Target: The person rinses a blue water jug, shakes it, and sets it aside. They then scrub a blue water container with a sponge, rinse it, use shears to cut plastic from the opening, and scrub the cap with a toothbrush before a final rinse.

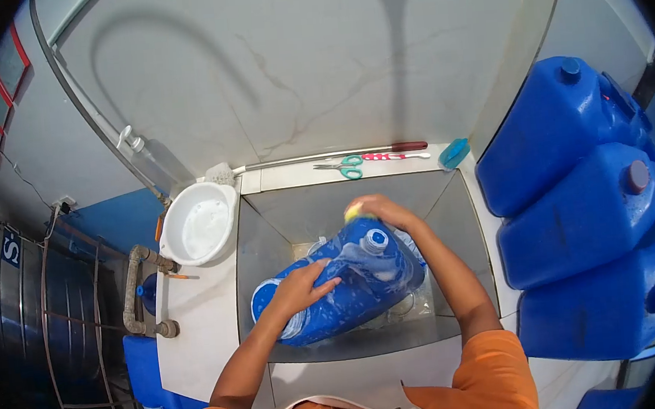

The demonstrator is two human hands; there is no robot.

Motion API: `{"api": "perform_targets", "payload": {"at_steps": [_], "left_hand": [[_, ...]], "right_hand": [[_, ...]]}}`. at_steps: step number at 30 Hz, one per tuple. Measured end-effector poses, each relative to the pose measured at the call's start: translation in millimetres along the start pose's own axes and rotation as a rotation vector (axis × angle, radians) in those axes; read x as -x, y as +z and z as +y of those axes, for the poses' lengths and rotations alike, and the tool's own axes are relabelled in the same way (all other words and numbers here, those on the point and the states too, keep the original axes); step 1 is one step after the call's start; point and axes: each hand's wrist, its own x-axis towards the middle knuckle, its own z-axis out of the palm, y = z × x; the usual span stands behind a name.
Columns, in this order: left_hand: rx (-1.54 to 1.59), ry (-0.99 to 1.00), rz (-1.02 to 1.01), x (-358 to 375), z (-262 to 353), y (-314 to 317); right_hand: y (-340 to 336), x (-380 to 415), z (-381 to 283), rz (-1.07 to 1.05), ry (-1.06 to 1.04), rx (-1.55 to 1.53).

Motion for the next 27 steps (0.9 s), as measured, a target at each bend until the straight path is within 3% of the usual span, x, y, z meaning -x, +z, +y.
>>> {"api": "perform_targets", "payload": {"at_steps": [3,5,6,7,9,11,12,14,17,18,19,20,21,22,24,26,27], "left_hand": [[0.012,0.035,0.187,-2.4,-30.7,5.2],[0.290,-0.228,0.265,-5.4,-45.0,-0.1],[0.291,-0.237,0.258,-4.6,-51.4,-3.0],[0.372,-0.301,0.297,-5.2,-56.3,-5.2],[0.524,-0.392,0.389,-9.3,-61.6,-6.0],[0.582,-0.439,0.411,-11.2,-76.1,-7.1],[0.630,-0.484,0.442,-11.2,-82.2,-7.1],[0.645,-0.516,0.473,-13.5,-84.5,-2.8],[0.562,-0.492,0.538,-9.2,-91.7,-2.4],[0.571,-0.508,0.528,-8.4,-96.6,-3.9],[0.585,-0.527,0.519,-5.9,-101.6,-3.9],[0.587,-0.526,0.527,-4.0,-105.9,-1.9],[0.598,-0.556,0.548,-1.3,-110.2,0.0],[0.607,-0.586,0.570,0.4,-114.0,0.4],[0.602,-0.601,0.591,2.8,-118.3,2.3],[0.596,-0.626,0.613,4.9,-119.2,4.5],[0.525,-0.593,0.619,3.4,-118.5,4.8]], "right_hand": [[8.6,36.4,116.5,0.453,0.260,-0.120],[22.4,87.7,192.8,0.713,0.463,-0.104],[28.5,104.8,227.7,0.827,0.619,-0.008],[47.0,102.1,214.1,0.823,0.633,-0.014],[108.8,76.4,172.3,1.277,0.645,0.262],[168.3,36.2,88.4,1.166,0.360,0.284],[195.0,13.6,66.3,1.138,0.053,0.353],[175.8,-9.2,-24.5,0.697,-0.181,0.495],[135.8,-42.7,25.6,0.816,-0.277,0.490],[128.8,-45.8,47.1,1.030,-0.045,0.189],[119.4,-34.5,111.8,1.060,0.061,0.504],[105.8,-10.7,148.5,0.881,0.387,0.444],[117.8,16.4,207.5,0.985,0.456,0.612],[121.1,42.0,234.0,0.720,0.852,0.581],[170.7,72.4,238.6,1.000,1.010,0.625],[177.8,79.7,177.1,0.613,0.761,0.527],[185.6,65.6,129.5,0.726,0.431,0.431]]}}
